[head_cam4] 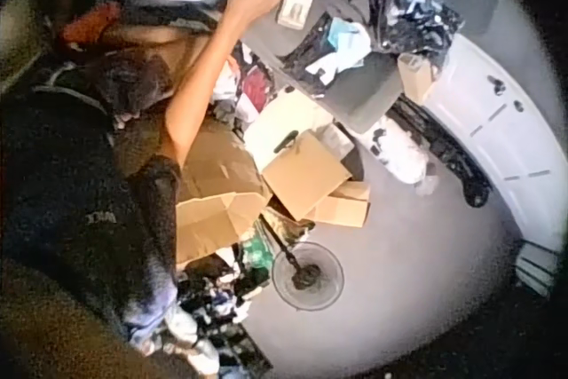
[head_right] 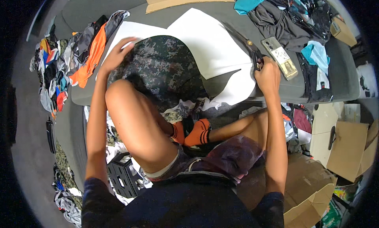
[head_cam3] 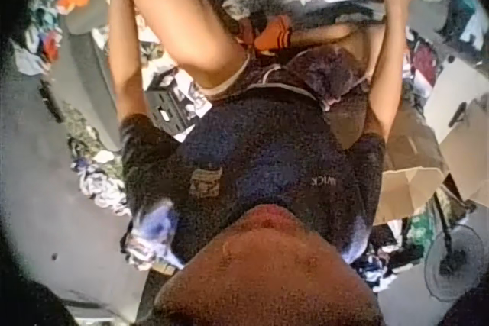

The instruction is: Cutting a camouflage-patterned garment into pieces using scissors.

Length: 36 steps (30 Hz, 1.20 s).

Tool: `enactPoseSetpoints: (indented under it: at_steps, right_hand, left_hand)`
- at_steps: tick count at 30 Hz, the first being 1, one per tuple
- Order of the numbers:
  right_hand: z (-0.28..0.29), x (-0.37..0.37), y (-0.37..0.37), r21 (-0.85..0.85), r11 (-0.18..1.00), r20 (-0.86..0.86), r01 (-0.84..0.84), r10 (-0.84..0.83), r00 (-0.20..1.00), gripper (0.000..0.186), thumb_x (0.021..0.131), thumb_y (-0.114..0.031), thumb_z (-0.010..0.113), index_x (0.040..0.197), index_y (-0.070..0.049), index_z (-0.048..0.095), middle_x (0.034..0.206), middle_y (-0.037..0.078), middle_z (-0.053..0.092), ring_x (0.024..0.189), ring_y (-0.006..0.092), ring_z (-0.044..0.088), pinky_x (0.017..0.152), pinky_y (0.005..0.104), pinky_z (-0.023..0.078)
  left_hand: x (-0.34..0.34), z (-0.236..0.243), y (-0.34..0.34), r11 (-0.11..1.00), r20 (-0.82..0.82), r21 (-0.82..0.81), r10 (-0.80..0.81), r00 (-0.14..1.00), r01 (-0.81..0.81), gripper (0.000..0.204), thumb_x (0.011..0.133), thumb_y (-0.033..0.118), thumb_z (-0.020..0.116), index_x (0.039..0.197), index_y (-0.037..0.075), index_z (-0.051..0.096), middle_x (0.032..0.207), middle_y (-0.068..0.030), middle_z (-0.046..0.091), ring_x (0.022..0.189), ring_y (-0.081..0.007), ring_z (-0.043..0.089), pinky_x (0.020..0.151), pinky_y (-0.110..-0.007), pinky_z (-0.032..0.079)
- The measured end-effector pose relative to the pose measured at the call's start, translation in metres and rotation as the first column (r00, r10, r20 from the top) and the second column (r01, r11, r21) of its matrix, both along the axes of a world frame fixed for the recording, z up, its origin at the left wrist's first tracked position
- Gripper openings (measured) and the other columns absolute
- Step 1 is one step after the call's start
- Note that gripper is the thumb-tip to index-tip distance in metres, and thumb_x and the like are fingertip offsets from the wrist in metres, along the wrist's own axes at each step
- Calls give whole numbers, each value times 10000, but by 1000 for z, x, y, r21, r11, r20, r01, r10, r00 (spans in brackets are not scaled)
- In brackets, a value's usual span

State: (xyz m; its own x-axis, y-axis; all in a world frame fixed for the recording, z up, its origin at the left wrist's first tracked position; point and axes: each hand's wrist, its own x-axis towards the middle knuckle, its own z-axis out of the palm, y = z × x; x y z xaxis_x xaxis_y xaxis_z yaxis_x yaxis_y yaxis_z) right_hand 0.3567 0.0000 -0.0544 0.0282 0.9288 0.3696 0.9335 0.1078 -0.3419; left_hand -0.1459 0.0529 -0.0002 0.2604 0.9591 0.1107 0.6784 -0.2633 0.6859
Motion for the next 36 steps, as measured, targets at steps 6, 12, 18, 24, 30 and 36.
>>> enactPoseSetpoints:
  at_steps: [6, 12, 18, 24, 30, 36]
  right_hand:
    - [8, 4, -5, -78, 997, -92, -11, 4, 996, 200, 700, 5, 557, 889, 33, 617, 800, 148, 636, 730, 324, 582, 676, 391, 454]
    - [15, 23, -46, 120, 992, 7, -28, 28, 1000, 230, 773, -30, 623, 990, 36, 587, 817, 135, 621, 729, 244, 570, 702, 336, 461]
    - [37, -32, -130, -326, 882, -751, -341, -23, 659, 206, 816, -203, 708, 880, -65, 569, 670, -25, 499, 585, 81, 415, 564, 222, 340]
    - [-14, -66, -188, -439, 666, -876, -604, -169, 451, 213, 846, -194, 675, 786, -75, 508, 671, -27, 439, 623, 82, 396, 588, 216, 322]
    - [-16, -75, -193, -421, 660, -870, -622, -99, 483, 233, 855, -191, 661, 751, -76, 487, 659, -28, 428, 608, 91, 380, 571, 218, 318]
    - [-6, -74, -194, -490, 580, -824, -651, -66, 562, 221, 879, -247, 604, 794, -79, 487, 699, -22, 433, 632, 99, 368, 586, 231, 311]
  left_hand:
    - [42, -27, 53, 960, -253, -239, -207, 945, 146, 626, 961, 535, 390, 1445, 142, 334, 1501, -86, 294, 1375, -297, 281, 1121, -393, 248]
    - [39, -72, 82, 981, -568, -78, -189, 801, 176, 683, 950, 592, 336, 1501, 220, 180, 1565, -57, 133, 1427, -324, 153, 1147, -456, 185]
    - [43, -56, 96, 976, -662, -125, -214, 718, 175, 682, 951, 565, 377, 1495, 194, 199, 1545, -86, 184, 1409, -317, 204, 1143, -419, 213]
    - [134, -40, 79, 939, -643, -147, -329, 691, 310, 743, 925, 589, 415, 1453, 82, 284, 1498, -150, 269, 1352, -316, 321, 1103, -415, 298]
    - [167, -51, 82, 980, -679, -35, -166, 715, 194, 832, 878, 650, 441, 1441, 55, 295, 1476, -162, 305, 1304, -335, 389, 1076, -436, 320]
    - [193, -36, 64, 983, -766, 2, -118, 632, 186, 793, 910, 636, 388, 1446, 59, 291, 1482, -160, 306, 1341, -308, 350, 1093, -427, 288]
